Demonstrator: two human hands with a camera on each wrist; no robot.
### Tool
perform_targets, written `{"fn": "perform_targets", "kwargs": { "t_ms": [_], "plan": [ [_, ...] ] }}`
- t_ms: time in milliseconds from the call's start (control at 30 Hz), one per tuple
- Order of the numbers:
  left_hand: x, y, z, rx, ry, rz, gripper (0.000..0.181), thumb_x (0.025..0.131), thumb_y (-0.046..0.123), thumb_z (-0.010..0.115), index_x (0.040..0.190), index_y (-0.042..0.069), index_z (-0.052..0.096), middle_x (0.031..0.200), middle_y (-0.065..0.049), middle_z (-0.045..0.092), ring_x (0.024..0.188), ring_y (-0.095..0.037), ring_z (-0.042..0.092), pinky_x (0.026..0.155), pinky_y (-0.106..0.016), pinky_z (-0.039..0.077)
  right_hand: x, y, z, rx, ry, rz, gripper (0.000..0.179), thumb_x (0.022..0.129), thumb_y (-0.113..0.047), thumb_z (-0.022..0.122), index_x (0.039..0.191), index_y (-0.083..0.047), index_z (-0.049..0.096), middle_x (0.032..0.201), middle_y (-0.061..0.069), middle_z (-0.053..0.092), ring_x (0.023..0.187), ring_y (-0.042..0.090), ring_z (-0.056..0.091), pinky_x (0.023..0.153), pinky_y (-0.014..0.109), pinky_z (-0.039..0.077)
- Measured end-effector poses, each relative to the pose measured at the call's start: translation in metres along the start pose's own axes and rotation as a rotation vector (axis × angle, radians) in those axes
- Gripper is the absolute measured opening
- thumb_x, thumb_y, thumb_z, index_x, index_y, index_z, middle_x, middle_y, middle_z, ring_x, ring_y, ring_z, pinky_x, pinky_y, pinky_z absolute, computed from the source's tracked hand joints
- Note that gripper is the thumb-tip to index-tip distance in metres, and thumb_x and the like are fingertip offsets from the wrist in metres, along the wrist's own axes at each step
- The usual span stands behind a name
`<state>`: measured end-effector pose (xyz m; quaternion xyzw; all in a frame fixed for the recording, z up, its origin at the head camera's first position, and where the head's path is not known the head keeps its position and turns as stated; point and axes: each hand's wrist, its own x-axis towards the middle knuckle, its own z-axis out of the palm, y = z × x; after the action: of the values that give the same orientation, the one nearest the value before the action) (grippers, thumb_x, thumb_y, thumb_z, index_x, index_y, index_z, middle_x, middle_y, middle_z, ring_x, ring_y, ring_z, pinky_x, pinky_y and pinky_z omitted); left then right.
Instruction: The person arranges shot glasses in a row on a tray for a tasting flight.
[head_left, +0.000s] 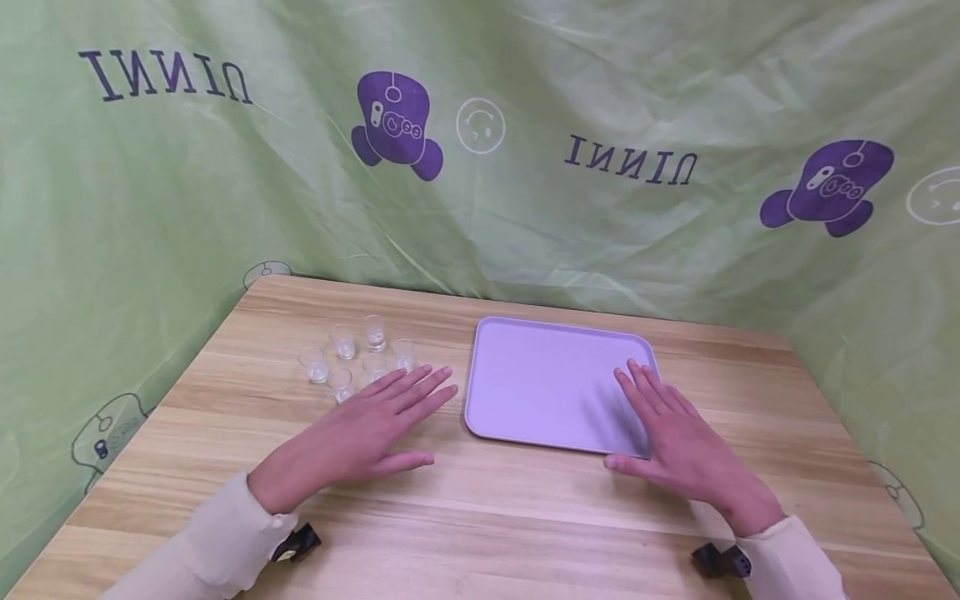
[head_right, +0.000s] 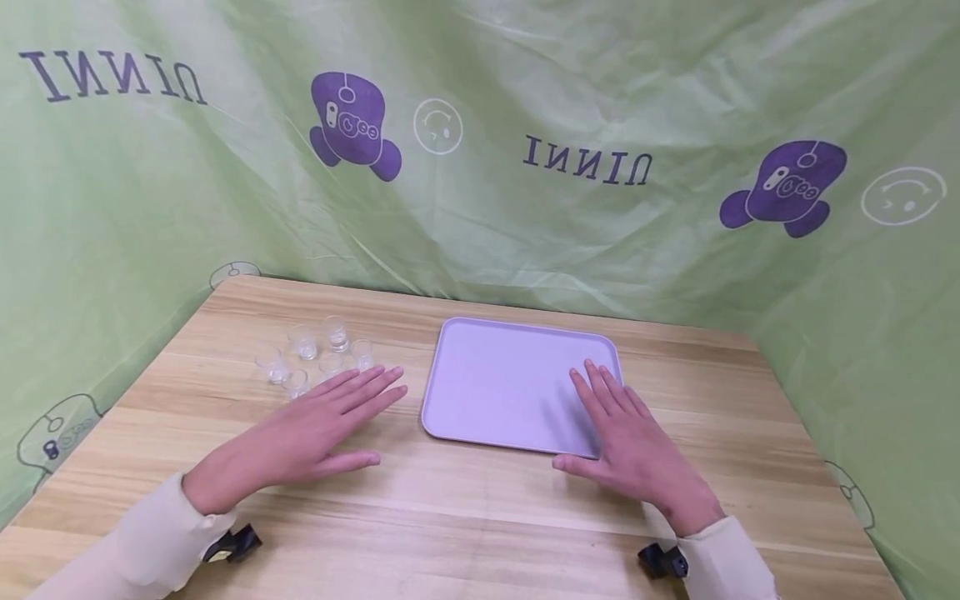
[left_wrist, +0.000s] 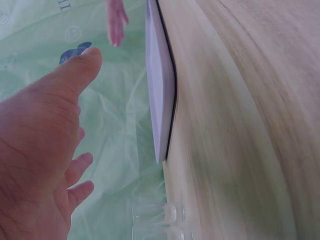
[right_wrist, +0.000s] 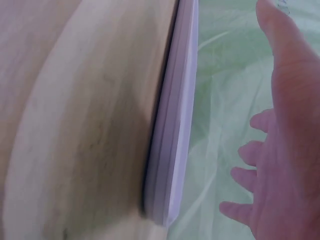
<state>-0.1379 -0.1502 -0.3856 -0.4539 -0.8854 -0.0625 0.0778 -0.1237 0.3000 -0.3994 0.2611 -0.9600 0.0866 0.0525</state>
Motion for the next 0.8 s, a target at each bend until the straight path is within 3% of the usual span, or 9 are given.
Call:
{"fn": "perform_targets", "kwargs": {
  "t_ms": [233, 567, 800],
  "plan": [
    [-0.014, -0.004, -0.004, 0.003, 0.044, -0.04, 0.084, 0.099, 0.054, 0.062, 0.164, 0.014, 0.028, 0.169, -0.007, 0.021, 0.153, -0.026, 0.025, 0.122, -0.048, 0.023, -0.005, 0.012, 0.002, 0.035, -0.025, 0.06, 0.113, 0.09, -0.062, 0.07, 0.166, -0.007, 0.005, 0.17, 0.019, 0.002, 0.153, 0.043, 0.014, 0.116, 0.065, 0.022],
    [-0.033, -0.015, -0.005, 0.0, 0.087, -0.114, 0.084, 0.099, 0.052, 0.063, 0.163, 0.01, 0.027, 0.167, -0.011, 0.026, 0.152, -0.029, 0.027, 0.12, -0.052, 0.026, -0.007, 0.023, 0.004, 0.088, -0.046, 0.118, 0.119, 0.088, -0.062, 0.072, 0.164, -0.002, 0.004, 0.166, 0.031, 0.009, 0.15, 0.049, 0.017, 0.113, 0.069, 0.025],
    [-0.042, -0.02, -0.013, 0.043, 0.128, -0.203, 0.081, 0.095, 0.041, 0.071, 0.158, 0.004, 0.037, 0.16, -0.016, 0.039, 0.145, -0.036, 0.039, 0.118, -0.053, 0.029, -0.008, 0.025, 0.003, 0.087, -0.066, 0.179, 0.125, 0.086, -0.064, 0.073, 0.161, 0.006, 0.001, 0.162, 0.038, 0.008, 0.146, 0.055, 0.019, 0.112, 0.07, 0.026]
  ]
}}
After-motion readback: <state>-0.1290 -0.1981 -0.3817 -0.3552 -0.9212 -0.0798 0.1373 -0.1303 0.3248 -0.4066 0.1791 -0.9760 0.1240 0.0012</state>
